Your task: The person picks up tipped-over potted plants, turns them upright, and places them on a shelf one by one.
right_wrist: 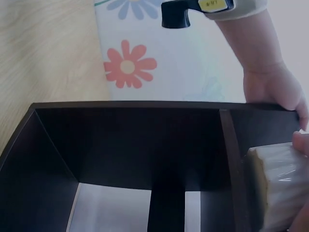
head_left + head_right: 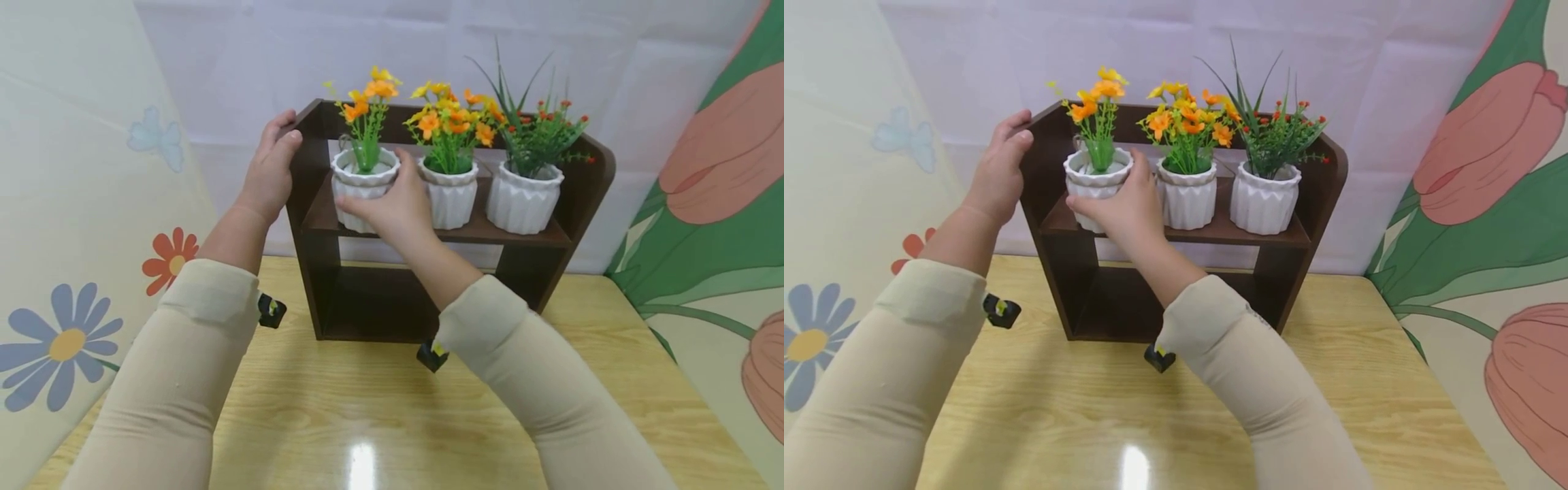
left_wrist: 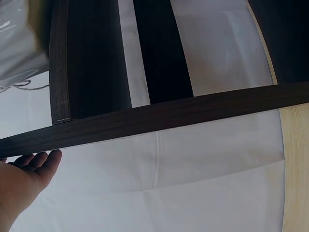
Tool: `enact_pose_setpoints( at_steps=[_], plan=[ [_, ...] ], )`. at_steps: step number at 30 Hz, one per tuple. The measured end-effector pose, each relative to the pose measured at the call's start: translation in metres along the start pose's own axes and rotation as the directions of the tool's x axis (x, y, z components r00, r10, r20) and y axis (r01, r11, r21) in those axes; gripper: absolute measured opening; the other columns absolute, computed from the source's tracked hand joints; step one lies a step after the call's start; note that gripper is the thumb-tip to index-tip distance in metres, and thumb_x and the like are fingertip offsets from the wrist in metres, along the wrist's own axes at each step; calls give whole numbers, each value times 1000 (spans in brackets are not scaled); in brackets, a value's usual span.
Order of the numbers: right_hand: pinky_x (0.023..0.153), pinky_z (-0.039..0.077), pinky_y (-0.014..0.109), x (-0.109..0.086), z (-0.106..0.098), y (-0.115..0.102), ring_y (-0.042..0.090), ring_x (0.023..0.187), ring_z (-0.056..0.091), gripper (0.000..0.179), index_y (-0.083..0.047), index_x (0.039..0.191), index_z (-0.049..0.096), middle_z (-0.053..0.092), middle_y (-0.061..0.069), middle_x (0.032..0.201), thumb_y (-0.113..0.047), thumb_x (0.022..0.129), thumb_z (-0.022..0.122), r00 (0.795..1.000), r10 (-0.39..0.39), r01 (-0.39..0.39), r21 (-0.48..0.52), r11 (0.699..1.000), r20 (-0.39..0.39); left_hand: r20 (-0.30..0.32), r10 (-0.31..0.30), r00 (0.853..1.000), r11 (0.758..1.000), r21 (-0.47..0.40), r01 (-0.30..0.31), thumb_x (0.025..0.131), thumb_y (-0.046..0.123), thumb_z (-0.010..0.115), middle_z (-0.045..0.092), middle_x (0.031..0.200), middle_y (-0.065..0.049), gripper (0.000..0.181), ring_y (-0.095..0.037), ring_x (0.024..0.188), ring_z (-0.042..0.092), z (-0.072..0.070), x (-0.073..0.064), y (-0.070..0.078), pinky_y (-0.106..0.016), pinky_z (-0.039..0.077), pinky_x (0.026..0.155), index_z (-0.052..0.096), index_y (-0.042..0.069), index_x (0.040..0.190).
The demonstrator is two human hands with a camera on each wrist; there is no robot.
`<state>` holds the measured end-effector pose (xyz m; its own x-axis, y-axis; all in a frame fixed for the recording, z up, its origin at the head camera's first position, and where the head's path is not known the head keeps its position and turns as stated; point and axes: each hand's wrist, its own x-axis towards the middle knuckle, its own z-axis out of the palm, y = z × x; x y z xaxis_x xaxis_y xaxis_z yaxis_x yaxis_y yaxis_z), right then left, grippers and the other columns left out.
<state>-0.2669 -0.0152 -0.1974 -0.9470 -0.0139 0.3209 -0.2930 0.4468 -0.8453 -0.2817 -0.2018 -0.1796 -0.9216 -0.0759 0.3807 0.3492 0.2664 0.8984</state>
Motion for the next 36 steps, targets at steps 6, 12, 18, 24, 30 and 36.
enact_pose_setpoints(
  at_steps=[6, 12, 18, 24, 30, 36],
  plan=[
    [105, 43, 37, 9, 5, 1, 19, 129, 49, 109, -23, 151, 26, 47, 1, 146, -43, 65, 89, 1000, 5, -5, -1, 1000, -18, 1, 10, 1000, 1000, -9, -10, 103, 38, 29, 34, 152, -10, 52, -22, 121, 44, 0, 1, -1, -34, 37, 105, 25, 28, 153],
    [105, 42, 39, 15, 10, 1, 22, 132, 46, 110, -25, 152, 24, 45, 2, 148, -46, 65, 88, 999, 27, -28, -18, 999, -21, -3, 18, 1000, 1000, 9, -18, 103, 37, 28, 33, 155, -6, 52, -21, 127, 41, 0, 0, 0, -31, 34, 107, 25, 26, 154],
    [105, 43, 38, 20, 18, 2, 21, 130, 49, 109, -24, 152, 25, 48, 3, 146, -42, 66, 89, 999, 27, -27, 10, 1000, -18, -5, 11, 1000, 1000, 17, -10, 103, 38, 28, 33, 156, -5, 53, -23, 132, 39, 0, 0, 1, -33, 31, 111, 25, 26, 154],
    [106, 42, 36, 23, 22, 3, 19, 129, 49, 107, -23, 151, 26, 48, 2, 145, -42, 66, 89, 1000, 12, -11, 8, 1000, -20, -1, 14, 1000, 1000, 13, -14, 103, 38, 28, 33, 155, -8, 52, -24, 133, 39, -1, -1, -1, -37, 30, 113, 24, 27, 154],
    [106, 43, 37, 24, 23, 3, 20, 129, 50, 109, -23, 151, 25, 48, 2, 145, -43, 66, 89, 1000, 24, -24, -13, 1000, -13, 12, 6, 1000, 1000, -8, -6, 103, 40, 27, 33, 154, -9, 52, -24, 131, 39, 0, 0, 0, -39, 31, 111, 23, 29, 154],
    [106, 42, 37, 24, 23, 2, 20, 129, 49, 109, -22, 151, 25, 47, 2, 146, -43, 66, 89, 1000, 24, -24, -21, 999, -7, 13, -4, 1000, 1000, 2, 4, 103, 40, 26, 34, 154, -8, 51, -24, 129, 41, 0, 0, 0, -41, 33, 111, 23, 31, 154]
  ],
)
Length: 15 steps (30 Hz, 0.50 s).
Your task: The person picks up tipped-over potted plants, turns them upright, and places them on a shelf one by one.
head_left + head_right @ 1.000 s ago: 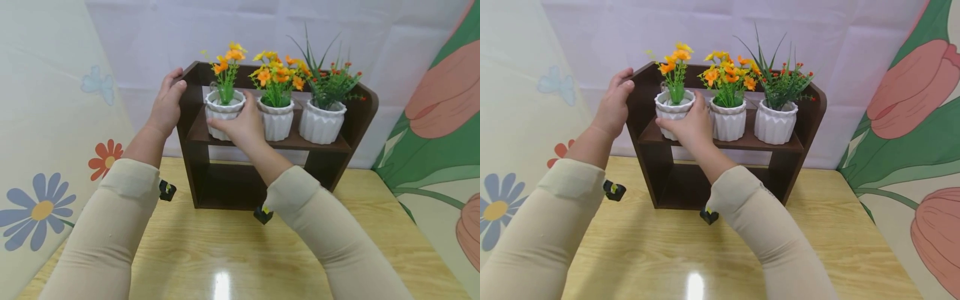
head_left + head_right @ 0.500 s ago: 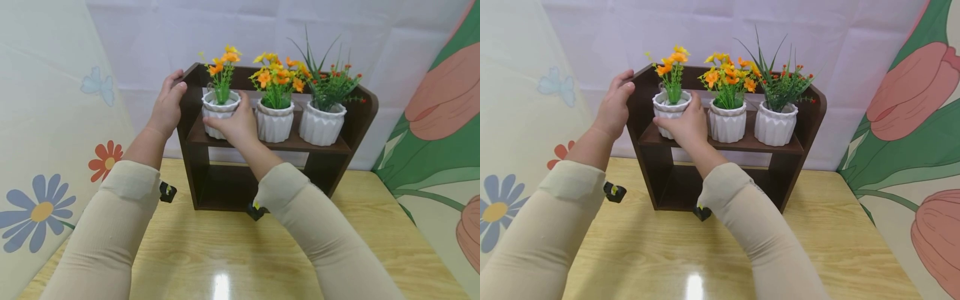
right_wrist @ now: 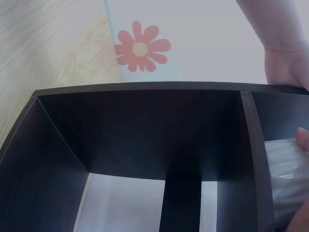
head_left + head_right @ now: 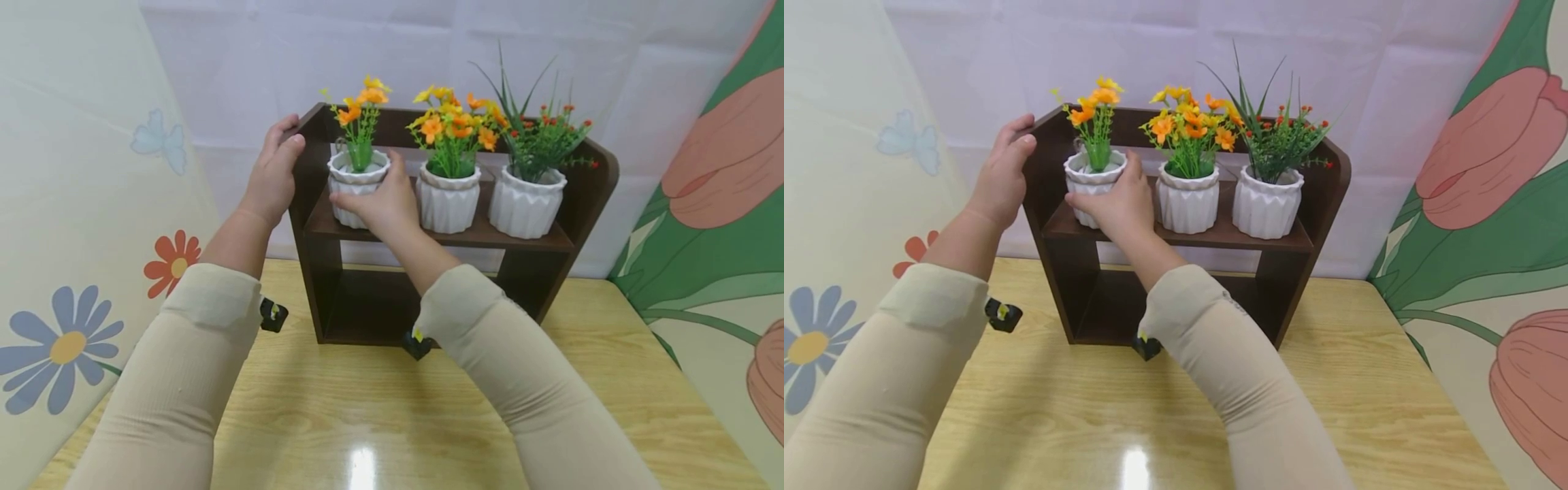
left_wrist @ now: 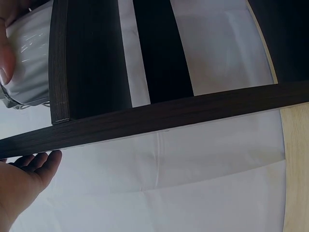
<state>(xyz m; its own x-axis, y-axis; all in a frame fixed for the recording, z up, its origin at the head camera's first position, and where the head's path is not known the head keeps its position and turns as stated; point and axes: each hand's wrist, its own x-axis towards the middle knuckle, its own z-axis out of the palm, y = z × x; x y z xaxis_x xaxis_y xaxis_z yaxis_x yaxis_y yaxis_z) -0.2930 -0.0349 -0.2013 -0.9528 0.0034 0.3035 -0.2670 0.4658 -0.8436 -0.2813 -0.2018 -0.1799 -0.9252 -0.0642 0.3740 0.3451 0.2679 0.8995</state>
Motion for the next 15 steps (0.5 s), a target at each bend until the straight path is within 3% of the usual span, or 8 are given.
enact_pose_setpoints(
  at_steps=[15],
  plan=[
    [108, 41, 36, 1, 1, 2, 21, 132, 47, 111, -17, 153, 21, 44, 5, 149, -43, 67, 88, 1000, 8, -8, 1, 1000, 6, -14, 22, 1000, 1000, -6, -22, 103, 39, 28, 36, 150, -13, 51, -25, 126, 43, 0, 1, -4, -37, 35, 107, 24, 28, 154]
  ],
)
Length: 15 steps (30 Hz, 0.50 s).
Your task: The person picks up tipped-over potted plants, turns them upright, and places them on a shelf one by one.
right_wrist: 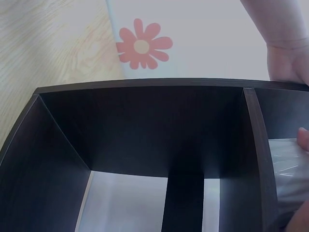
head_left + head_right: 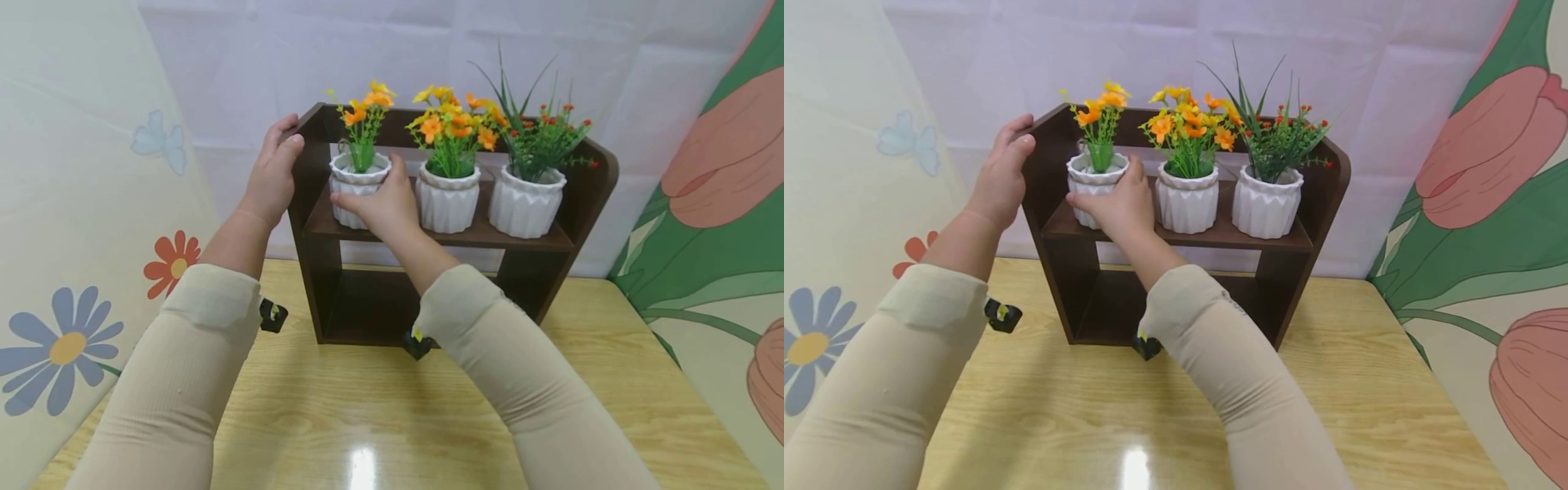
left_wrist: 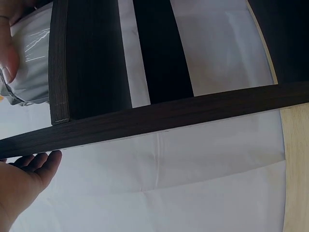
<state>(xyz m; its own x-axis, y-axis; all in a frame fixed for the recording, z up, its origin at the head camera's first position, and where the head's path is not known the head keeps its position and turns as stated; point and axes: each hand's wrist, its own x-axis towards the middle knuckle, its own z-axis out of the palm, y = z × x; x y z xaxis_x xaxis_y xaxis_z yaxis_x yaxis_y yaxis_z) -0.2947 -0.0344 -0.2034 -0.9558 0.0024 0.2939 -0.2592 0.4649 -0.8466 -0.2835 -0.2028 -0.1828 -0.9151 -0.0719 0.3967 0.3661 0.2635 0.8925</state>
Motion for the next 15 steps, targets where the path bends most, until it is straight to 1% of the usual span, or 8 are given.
enact_pose_setpoints(
  at_steps=[5, 12, 15],
  plan=[
    [110, 39, 37, -1, -1, 0, 22, 134, 46, 113, -16, 154, 19, 42, 6, 151, -42, 69, 87, 1000, 5, -5, 3, 1000, 5, 10, 3, 1000, 1000, 1, -3, 104, 39, 28, 36, 150, -13, 51, -24, 125, 43, 0, 0, 0, -36, 35, 106, 24, 28, 154],
    [113, 35, 36, -1, 1, 0, 22, 140, 39, 118, -17, 157, 11, 34, 7, 157, -44, 69, 86, 1000, 11, -11, 5, 1000, 19, 15, -2, 1000, 1000, -14, 2, 104, 38, 28, 33, 152, -12, 51, -25, 128, 41, -1, 0, 1, -37, 34, 108, 24, 28, 154],
    [115, 33, 36, -1, 1, 2, 23, 143, 35, 119, -18, 158, 8, 30, 8, 160, -45, 71, 84, 999, 17, -18, 12, 1000, 39, 16, -9, 1000, 1000, -14, 9, 103, 39, 28, 33, 153, -11, 52, -24, 129, 40, -2, 0, 1, -37, 33, 110, 23, 29, 154]
  ],
)
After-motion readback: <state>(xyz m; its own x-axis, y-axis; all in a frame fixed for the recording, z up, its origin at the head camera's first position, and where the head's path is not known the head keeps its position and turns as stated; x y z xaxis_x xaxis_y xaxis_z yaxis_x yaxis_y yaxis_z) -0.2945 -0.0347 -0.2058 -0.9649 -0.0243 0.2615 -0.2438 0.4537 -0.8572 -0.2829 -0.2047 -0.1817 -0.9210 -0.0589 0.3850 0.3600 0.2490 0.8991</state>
